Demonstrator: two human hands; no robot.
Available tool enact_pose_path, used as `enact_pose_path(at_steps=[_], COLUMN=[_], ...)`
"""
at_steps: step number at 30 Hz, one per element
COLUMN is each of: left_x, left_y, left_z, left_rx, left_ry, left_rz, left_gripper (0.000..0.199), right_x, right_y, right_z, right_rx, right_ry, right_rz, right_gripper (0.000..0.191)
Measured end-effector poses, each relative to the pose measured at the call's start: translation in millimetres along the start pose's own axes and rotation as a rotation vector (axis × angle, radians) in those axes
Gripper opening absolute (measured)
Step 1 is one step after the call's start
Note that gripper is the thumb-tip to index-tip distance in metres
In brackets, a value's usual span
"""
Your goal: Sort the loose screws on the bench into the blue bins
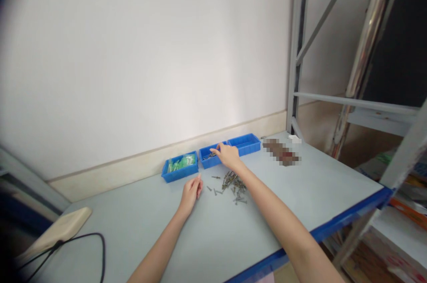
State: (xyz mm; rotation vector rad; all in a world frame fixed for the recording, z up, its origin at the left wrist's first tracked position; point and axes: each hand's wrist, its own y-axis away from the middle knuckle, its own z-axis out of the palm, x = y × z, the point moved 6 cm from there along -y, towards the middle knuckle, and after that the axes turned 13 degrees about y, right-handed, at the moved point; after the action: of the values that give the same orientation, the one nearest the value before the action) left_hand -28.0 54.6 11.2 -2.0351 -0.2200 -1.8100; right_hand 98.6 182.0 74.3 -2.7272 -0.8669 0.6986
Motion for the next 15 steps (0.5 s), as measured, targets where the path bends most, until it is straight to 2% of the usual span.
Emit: enact_pose_path(at_steps=[2,8,11,15], left_x=[0.1,-1.7,-1.2,3.7], left_y=[0.2,0.1,0.5,2.0], left_z=[-1.0,-0.8,-2.1,-5.0], left_rx=[0.005,-0.01,-0.008,0.038], left_ry=[-0.006,-0.052,-0.088,-0.141], left_rz=[0.006,0.005,0.028,0.109], left_gripper=[0.059,0.058,0.055,0.041], right_x=[0.6,-6.4,-10.9,-18.5], right_y=[10.3,47.5,50.2,48.6], right_z=[-3.9,39.1,41.6,32.7], right_rx=[0.127,-0.12,-0.15,-0.147], right_ry=[0.18,0.21,0.215,0.094], right_rz=[0.045,-0.112,-0.109,-0.166], right_gripper=[0.04,0.027,0.014,0.013])
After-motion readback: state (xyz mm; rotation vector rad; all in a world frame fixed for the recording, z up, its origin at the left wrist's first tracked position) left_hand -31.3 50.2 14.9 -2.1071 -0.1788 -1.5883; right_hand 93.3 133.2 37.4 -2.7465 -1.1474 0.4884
